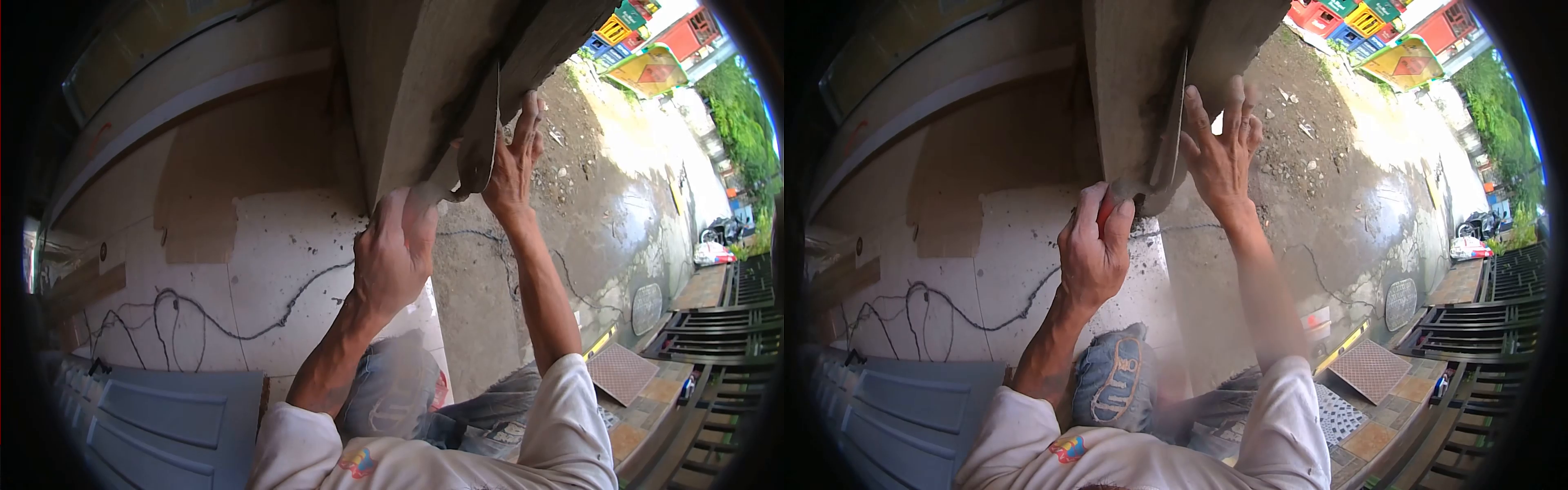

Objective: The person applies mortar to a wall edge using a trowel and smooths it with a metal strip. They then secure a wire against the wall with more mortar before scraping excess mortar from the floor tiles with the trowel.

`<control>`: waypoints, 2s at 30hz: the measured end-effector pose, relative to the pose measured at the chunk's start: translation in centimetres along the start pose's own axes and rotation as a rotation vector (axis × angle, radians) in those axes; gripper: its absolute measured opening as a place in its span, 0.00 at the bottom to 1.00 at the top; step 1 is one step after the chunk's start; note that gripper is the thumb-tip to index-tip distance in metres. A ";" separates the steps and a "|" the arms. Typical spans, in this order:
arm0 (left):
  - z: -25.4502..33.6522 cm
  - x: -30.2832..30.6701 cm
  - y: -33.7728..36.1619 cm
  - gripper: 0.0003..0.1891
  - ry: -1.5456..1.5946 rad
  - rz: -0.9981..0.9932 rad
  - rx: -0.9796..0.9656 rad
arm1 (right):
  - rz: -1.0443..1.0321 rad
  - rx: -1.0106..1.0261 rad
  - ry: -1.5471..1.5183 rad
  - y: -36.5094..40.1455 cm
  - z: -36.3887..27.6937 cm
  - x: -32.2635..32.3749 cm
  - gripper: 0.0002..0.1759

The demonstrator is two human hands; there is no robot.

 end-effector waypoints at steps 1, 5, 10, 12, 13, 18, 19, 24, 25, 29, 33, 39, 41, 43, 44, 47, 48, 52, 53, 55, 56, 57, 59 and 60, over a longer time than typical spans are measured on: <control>-0.1 0.0 0.1 0.15 -0.014 0.004 -0.007 | 0.003 0.004 0.000 0.0 -0.1 0.1 0.48; -1.2 -0.3 0.7 0.14 -0.048 0.005 -0.016 | -0.004 0.017 -0.001 0.0 0.0 -0.1 0.49; -3.4 -0.8 2.5 0.14 -0.060 -0.034 0.077 | -0.034 0.023 0.039 0.1 0.2 -0.3 0.46; -4.6 -1.0 3.4 0.14 -0.087 -0.049 0.105 | -0.022 0.035 0.022 0.2 0.2 -0.2 0.46; -5.0 -1.0 3.7 0.14 -0.088 -0.061 0.121 | -0.014 0.041 0.013 0.1 0.2 -0.2 0.46; -6.4 -1.2 4.9 0.13 -0.061 -0.055 0.153 | 0.014 0.067 0.033 0.1 0.1 -0.4 0.46; -6.7 -1.3 5.0 0.13 -0.052 -0.065 0.163 | 0.021 0.072 0.041 0.0 0.1 -0.4 0.46; -8.4 -1.8 6.4 0.12 -0.076 -0.105 0.238 | 0.026 0.050 0.036 0.1 0.2 -0.5 0.46; -8.4 -1.8 6.6 0.12 -0.072 -0.110 0.248 | 0.027 0.049 0.033 0.1 0.2 -0.6 0.46; -7.7 -1.5 6.6 0.13 -0.042 -0.091 0.224 | -0.004 0.036 0.030 0.1 0.2 -0.7 0.46; -7.0 -1.3 5.6 0.14 -0.001 -0.066 0.185 | -0.035 0.042 0.022 0.0 0.3 -0.2 0.47; -7.9 -1.9 5.6 0.14 -0.017 -0.104 0.159 | -0.022 0.071 0.052 0.2 0.3 -0.5 0.52; -8.4 -1.9 5.7 0.14 -0.005 -0.104 0.158 | -0.018 0.075 0.055 0.1 0.0 -0.5 0.53; -8.8 -2.0 5.9 0.13 -0.005 -0.110 0.155 | -0.005 0.089 0.059 0.0 0.0 -0.5 0.54; -9.1 -2.1 6.1 0.13 -0.014 -0.114 0.154 | 0.007 0.101 0.058 -0.1 0.0 -0.5 0.54; -9.6 -2.2 6.5 0.13 -0.036 -0.110 0.163 | 0.018 0.109 0.064 -0.1 -0.1 -0.6 0.54; -9.7 -2.2 6.6 0.13 -0.041 -0.107 0.168 | 0.017 0.106 0.070 0.0 -0.1 -0.6 0.54; -10.2 -2.1 7.2 0.13 -0.027 -0.101 0.201 | 0.017 0.102 0.056 -0.1 0.0 -0.7 0.53; -10.1 -2.0 7.5 0.13 -0.026 -0.102 0.207 | 0.008 0.090 0.052 -0.1 0.0 -0.6 0.53; -10.3 -1.9 8.2 0.13 -0.047 -0.098 0.227 | -0.001 0.079 0.045 -0.1 0.1 -0.5 0.52; -10.9 -1.9 9.0 0.13 -0.071 -0.097 0.239 | 0.002 0.078 0.043 -0.2 0.1 -0.4 0.51; -11.1 -1.7 9.6 0.13 -0.099 -0.101 0.246 | 0.007 0.069 0.042 -0.1 0.2 -0.4 0.50; -11.5 -1.0 10.2 0.13 -0.004 -0.105 0.363 | 0.008 0.075 0.025 -0.1 0.2 -0.3 0.48; -11.6 -0.8 10.5 0.13 0.043 -0.107 0.424 | 0.009 0.079 0.017 -0.1 0.3 -0.2 0.48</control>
Point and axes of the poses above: each hand's wrist, its own y-axis away from the middle knuckle, its own x-axis out of the back of the hand, z = x × y, the point moved 9 cm from there along -y, towards the middle knuckle, and after that the axes turned 2 degrees about z, right-handed, at the moved point
